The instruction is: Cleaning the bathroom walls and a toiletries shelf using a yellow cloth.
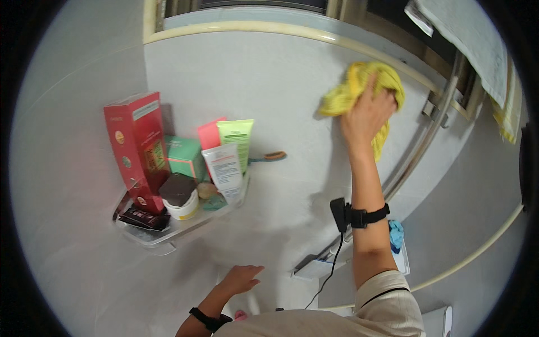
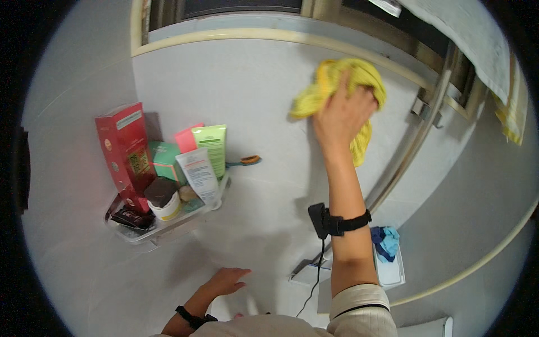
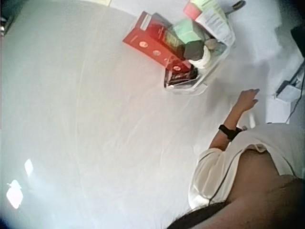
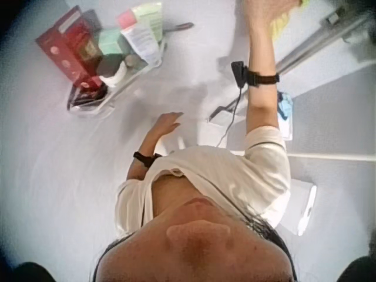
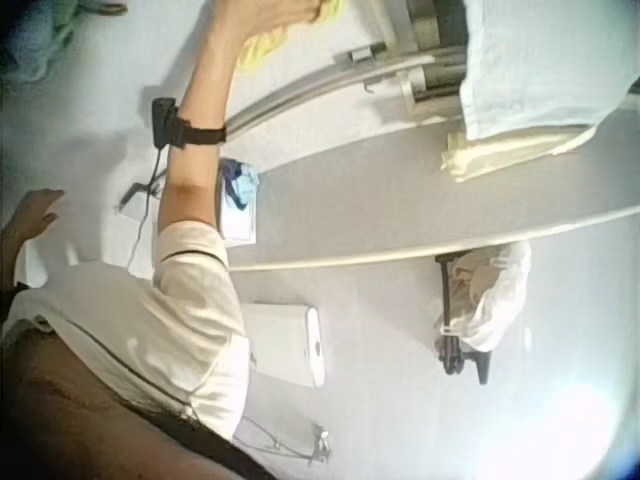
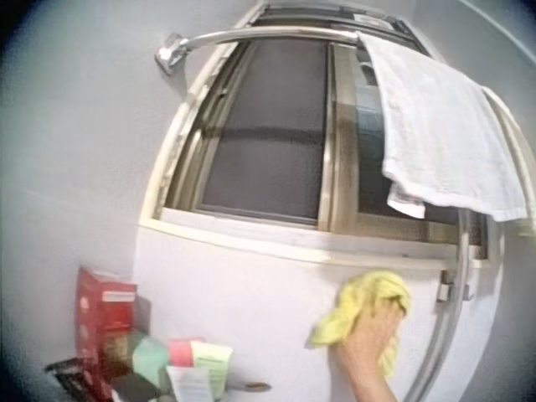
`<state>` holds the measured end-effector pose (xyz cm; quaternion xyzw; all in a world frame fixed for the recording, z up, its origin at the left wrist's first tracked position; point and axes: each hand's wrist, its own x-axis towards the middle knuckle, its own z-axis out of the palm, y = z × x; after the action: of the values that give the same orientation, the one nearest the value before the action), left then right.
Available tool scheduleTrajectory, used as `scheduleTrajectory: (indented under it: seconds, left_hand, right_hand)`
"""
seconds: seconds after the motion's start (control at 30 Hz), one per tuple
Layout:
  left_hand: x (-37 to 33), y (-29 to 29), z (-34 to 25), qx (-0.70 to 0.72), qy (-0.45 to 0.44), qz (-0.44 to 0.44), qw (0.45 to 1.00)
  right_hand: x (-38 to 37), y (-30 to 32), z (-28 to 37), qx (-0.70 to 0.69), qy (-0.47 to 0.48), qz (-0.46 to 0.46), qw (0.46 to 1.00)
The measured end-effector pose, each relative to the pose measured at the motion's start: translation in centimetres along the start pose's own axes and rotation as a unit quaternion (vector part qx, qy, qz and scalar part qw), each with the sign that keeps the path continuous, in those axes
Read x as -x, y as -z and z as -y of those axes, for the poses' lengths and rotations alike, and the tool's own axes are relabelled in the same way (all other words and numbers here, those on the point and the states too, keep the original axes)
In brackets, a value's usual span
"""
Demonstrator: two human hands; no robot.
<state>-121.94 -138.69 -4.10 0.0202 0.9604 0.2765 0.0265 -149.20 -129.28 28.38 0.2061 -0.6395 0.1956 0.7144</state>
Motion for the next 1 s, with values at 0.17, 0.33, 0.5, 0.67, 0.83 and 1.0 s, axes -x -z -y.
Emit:
scheduleTrajectory:
  seconds: [0.17,0.33,0.5,0.67,0.83,1.0]
  left_hand:
    - [-0.1,-0.1,0.8,-0.023,-0.009,-0.01,1.0]
    - [0.7,0.7,0.6,-0.011,-0.004,-0.045,0.999]
    - [1.9,0.4,1.3,-0.018,-0.001,-0.081,0.997]
    - [0.1,2.8,-1.0,-0.014,-0.048,-0.137,0.989]
    - [-2.7,2.2,-2.7,0.009,-0.075,-0.135,0.988]
    - [-3.3,1.5,-3.7,-0.016,-0.039,-0.051,0.998]
  right_hand:
    - [-4.5,-1.3,9.3,-0.186,0.259,0.053,0.946]
    - [2.5,0.5,7.6,-0.182,0.371,0.206,0.887]
    - [3.0,1.1,-2.1,-0.067,0.24,0.222,0.943]
    - [-2.5,0.3,-1.8,-0.028,0.106,-0.026,0.994]
    - [13.9,3.0,-0.1,-0.006,0.18,0.358,0.916]
    - [29.1,6.4,-6.2,-0.261,0.298,0.473,0.787]
